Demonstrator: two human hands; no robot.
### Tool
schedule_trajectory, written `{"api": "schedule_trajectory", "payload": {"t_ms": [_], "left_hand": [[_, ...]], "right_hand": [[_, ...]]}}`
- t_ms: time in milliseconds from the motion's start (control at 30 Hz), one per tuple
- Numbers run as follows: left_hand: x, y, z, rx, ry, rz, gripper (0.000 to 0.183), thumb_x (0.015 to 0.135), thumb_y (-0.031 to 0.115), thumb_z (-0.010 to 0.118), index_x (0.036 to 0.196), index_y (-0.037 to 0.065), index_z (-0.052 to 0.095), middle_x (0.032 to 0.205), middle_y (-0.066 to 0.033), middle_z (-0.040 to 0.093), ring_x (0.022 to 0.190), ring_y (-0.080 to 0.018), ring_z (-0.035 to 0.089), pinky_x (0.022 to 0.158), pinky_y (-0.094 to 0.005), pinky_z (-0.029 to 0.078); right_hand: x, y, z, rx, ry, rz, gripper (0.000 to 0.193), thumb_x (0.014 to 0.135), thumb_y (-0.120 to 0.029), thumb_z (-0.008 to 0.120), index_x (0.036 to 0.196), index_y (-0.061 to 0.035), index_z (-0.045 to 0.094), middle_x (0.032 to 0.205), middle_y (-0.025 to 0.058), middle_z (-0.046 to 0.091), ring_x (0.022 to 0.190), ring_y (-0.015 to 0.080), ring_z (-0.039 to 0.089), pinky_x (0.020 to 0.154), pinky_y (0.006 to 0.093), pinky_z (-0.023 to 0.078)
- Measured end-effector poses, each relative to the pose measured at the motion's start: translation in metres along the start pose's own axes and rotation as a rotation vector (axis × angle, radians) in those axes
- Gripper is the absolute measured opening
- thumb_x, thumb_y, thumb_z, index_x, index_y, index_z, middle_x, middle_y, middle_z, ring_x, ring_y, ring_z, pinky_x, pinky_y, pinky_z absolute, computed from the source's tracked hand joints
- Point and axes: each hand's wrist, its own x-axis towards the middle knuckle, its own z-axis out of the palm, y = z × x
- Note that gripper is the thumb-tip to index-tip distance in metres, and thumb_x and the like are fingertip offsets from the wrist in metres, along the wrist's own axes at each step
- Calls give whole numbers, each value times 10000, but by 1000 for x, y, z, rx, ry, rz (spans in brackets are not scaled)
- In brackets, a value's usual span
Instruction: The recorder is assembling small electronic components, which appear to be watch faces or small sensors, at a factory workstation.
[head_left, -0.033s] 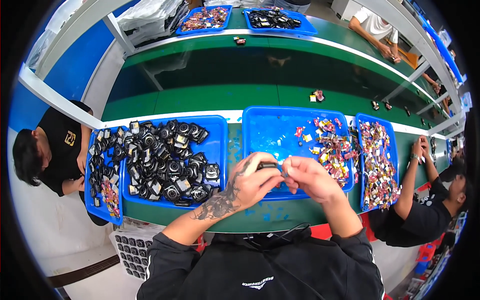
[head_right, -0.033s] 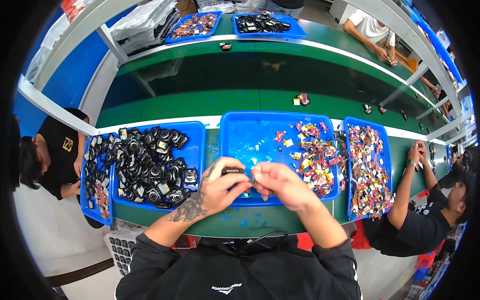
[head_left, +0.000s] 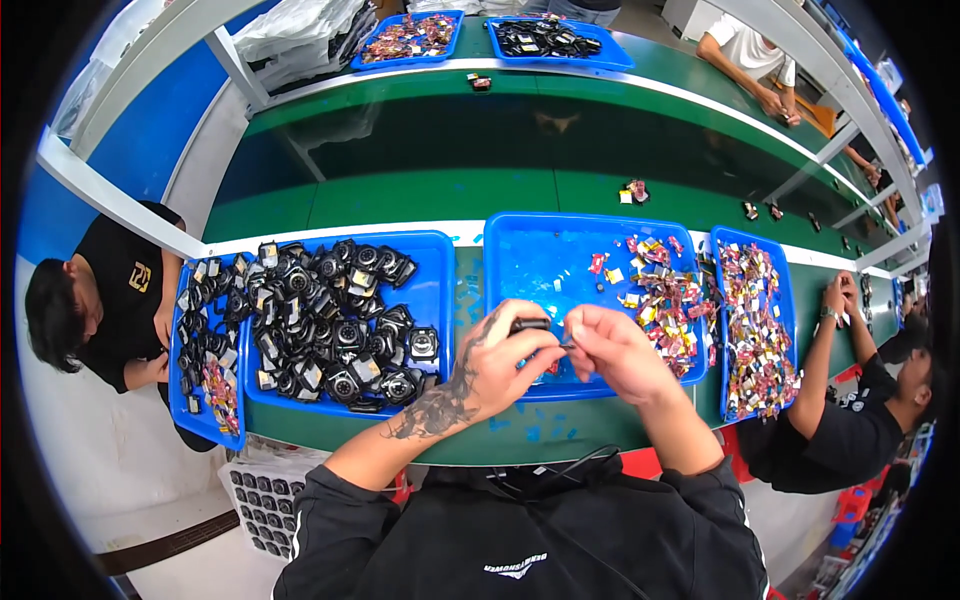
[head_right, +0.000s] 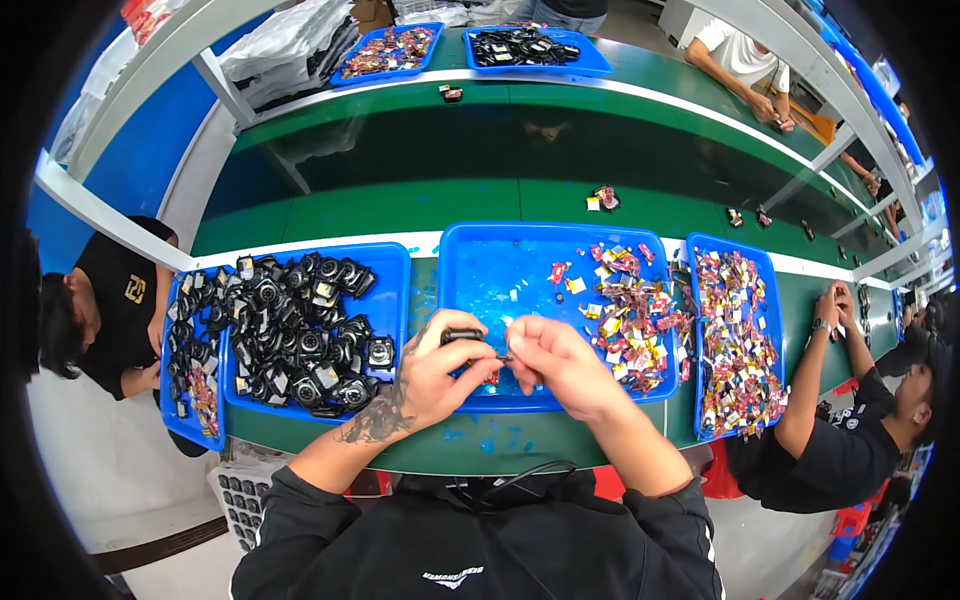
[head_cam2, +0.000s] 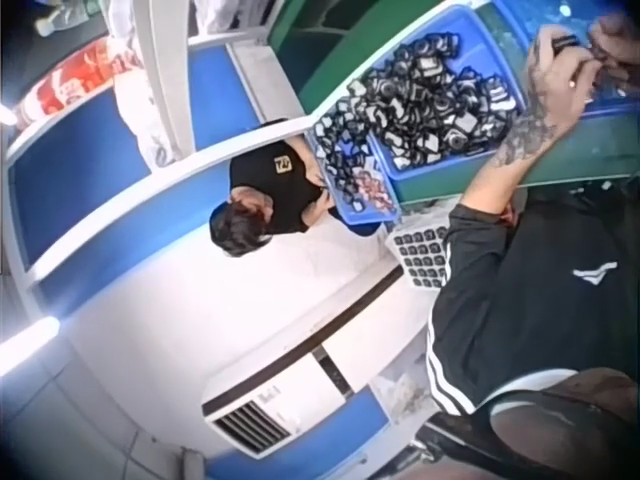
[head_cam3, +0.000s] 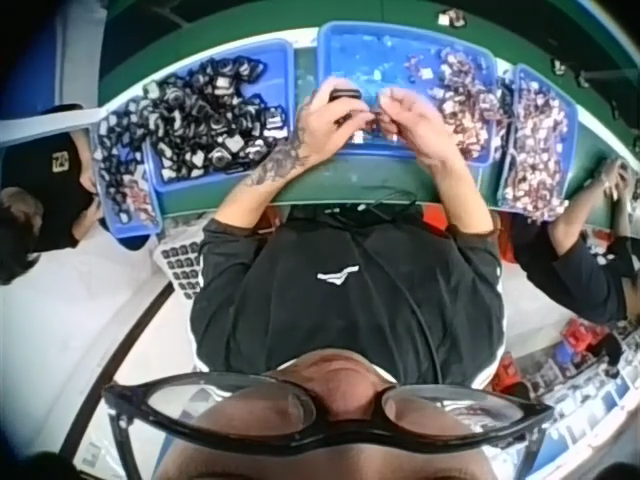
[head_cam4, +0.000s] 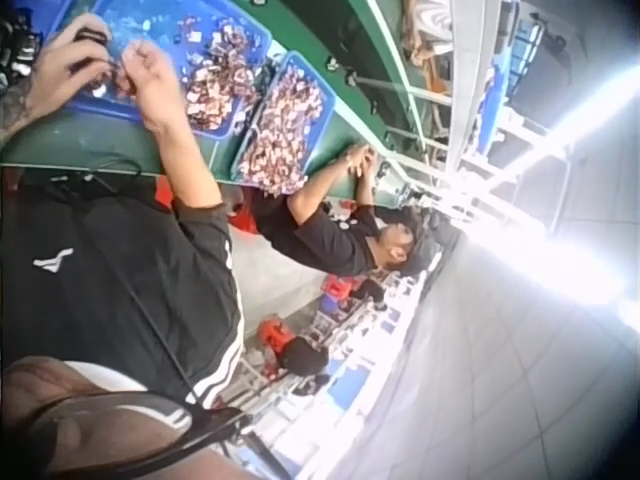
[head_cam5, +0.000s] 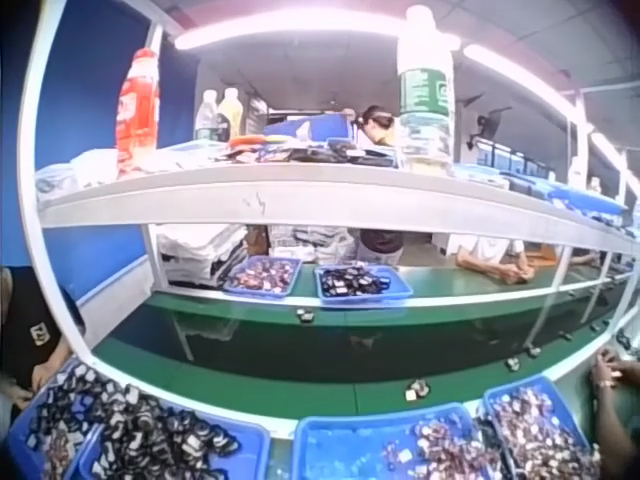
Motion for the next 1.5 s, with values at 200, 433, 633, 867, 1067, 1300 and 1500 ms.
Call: {"api": "schedule_trajectory", "payload": {"t_ms": [200,433,633,867,1067,1300,1500], "left_hand": [[-5,-6,7,-261,55,-379,140,777,136,784,884,60,735,941,-62,608,676,-115,549,558,-250,436],[-7,-11,12,-473,32,-442,155,842,86,716,988,37,728,1022,-76,598,810,-106,601,645,-240,499],[2,-13,-3,-902,-10,-548,497,948,-26,497,1433,21,402,1289,-126,540,1094,-194,593,947,-321,484],[0,-2,-5,-940,-103,-519,544,964,-59,436,1481,12,282,1331,-114,507,1190,-147,521,984,-282,432],[-1,-8,-2,-997,-157,-447,509,966,-63,435,1456,-24,303,1412,-135,445,1293,-171,457,1047,-294,395],[-4,-6,0,-993,-119,-457,512,965,-63,441,1456,-35,297,1423,-140,437,1308,-181,446,1065,-304,379],[-4,-1,-3,-963,-156,-479,505,971,-50,437,1456,-37,296,1411,-134,449,1284,-172,466,1051,-296,387]], "right_hand": [[6,16,6,-1182,301,-504,206,899,7,596,1104,-5,577,947,61,628,816,112,623,677,258,516],[4,3,19,-578,304,-379,99,871,-10,672,964,23,667,948,85,644,850,121,642,720,254,541],[-2,-15,27,-765,363,-518,125,858,25,660,978,3,689,860,100,665,754,160,657,673,269,542],[5,-19,45,-1001,357,-504,138,812,15,700,947,-10,683,793,108,648,580,166,573,528,290,460],[11,-16,48,-992,402,-589,119,800,6,716,905,-18,666,739,102,634,515,161,512,483,300,421],[12,-17,51,-989,422,-540,100,793,-20,724,878,-27,671,715,89,633,503,162,496,470,298,405],[14,-18,49,-1083,415,-575,111,750,-25,746,809,-39,653,687,49,620,542,155,507,541,303,402]]}}
